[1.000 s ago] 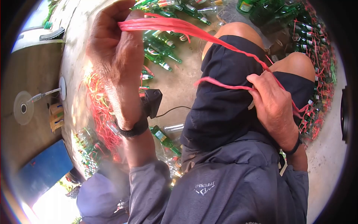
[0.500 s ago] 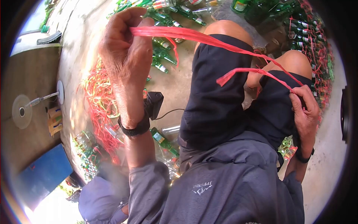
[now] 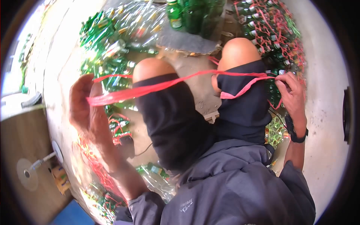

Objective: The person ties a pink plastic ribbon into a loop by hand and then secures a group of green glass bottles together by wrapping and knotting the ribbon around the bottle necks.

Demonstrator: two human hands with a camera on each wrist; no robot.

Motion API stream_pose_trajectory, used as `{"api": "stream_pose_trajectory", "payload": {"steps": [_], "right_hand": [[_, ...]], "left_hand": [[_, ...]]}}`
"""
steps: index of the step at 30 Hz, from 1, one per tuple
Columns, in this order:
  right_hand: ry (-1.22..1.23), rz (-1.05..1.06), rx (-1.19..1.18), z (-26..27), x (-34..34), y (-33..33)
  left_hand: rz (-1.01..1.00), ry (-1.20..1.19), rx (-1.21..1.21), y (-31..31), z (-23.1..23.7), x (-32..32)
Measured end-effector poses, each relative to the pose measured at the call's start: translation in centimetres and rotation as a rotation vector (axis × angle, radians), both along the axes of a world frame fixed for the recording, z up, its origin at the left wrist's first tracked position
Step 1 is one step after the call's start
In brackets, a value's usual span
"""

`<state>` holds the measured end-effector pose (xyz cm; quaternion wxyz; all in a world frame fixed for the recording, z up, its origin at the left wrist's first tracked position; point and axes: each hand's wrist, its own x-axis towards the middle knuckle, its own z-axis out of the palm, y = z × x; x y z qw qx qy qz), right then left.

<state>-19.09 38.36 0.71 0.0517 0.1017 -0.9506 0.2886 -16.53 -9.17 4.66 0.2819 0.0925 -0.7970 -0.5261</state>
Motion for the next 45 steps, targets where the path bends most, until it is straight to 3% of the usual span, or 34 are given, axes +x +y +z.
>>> {"api": "stream_pose_trajectory", "payload": {"steps": [7, 8, 11, 14, 17, 22, 25, 28, 30, 32, 33, 34, 36, 38, 40, 42, 45], "right_hand": [[-0.021, -0.178, -0.032, -3.6, 0.3, 4.5], [-0.009, -0.209, -0.047, -4.0, 0.3, 5.1], [-0.029, -0.292, -0.062, -4.4, 0.6, 6.8], [-0.075, -0.338, -0.086, -4.6, 0.9, 8.3], [-0.126, -0.381, -0.231, -5.7, 1.2, 9.7], [-0.121, -0.376, -0.119, -7.3, 1.4, 11.6], [-0.203, -0.312, 0.026, -7.9, 1.2, 11.7], [-0.046, -0.246, 0.092, -5.8, 0.1, 8.1], [-0.006, -0.088, -0.235, -3.6, -1.5, 4.4], [0.057, 0.119, -0.349, -0.7, -2.1, 0.4], [0.065, 0.179, -0.448, 0.5, -2.2, -1.9], [0.067, 0.239, -0.548, 1.4, -2.3, -4.1], [0.134, 0.342, -0.587, 2.6, -2.9, -7.6], [0.132, 0.408, -0.629, 3.4, -3.3, -10.1], [0.104, 0.438, -0.697, 3.8, -3.5, -12.0], [-0.207, 0.546, -0.818, 3.7, -3.7, -12.3], [-0.318, 0.488, -0.858, 5.7, -3.9, -10.4]], "left_hand": [[-0.063, -0.055, -0.067, 2.0, 2.3, -2.2], [-0.205, 0.035, -0.049, 1.8, 2.3, -2.5], [-0.087, -0.022, -0.096, 2.5, 3.0, -3.9], [-0.286, 0.018, -0.061, 1.2, 3.1, -5.1], [-0.239, 0.008, -0.124, 1.6, 3.1, -6.5], [-0.297, 0.01, -0.181, 2.1, 3.5, -8.0], [-0.314, 0.02, -0.221, 3.9, 4.2, -8.5], [-0.281, -0.042, -0.303, 5.7, 5.3, -8.9], [-0.339, 0.009, -0.312, 6.7, 5.3, -9.3], [-0.331, 0.019, -0.294, 8.9, 5.5, -9.7], [-0.423, 0.017, -0.339, 9.8, 5.9, -9.4], [-0.428, -0.054, -0.208, 10.3, 5.6, -9.7], [-0.455, -0.042, -0.198, 12.8, 5.3, -9.5], [-0.38, -0.084, -0.47, 14.5, 5.2, -9.0], [-0.476, -0.087, -0.401, 15.1, 4.1, -8.9], [-0.459, -0.221, -0.355, 15.7, 4.0, -8.3], [-0.529, -0.292, -0.307, 14.5, 2.3, -8.4]]}}
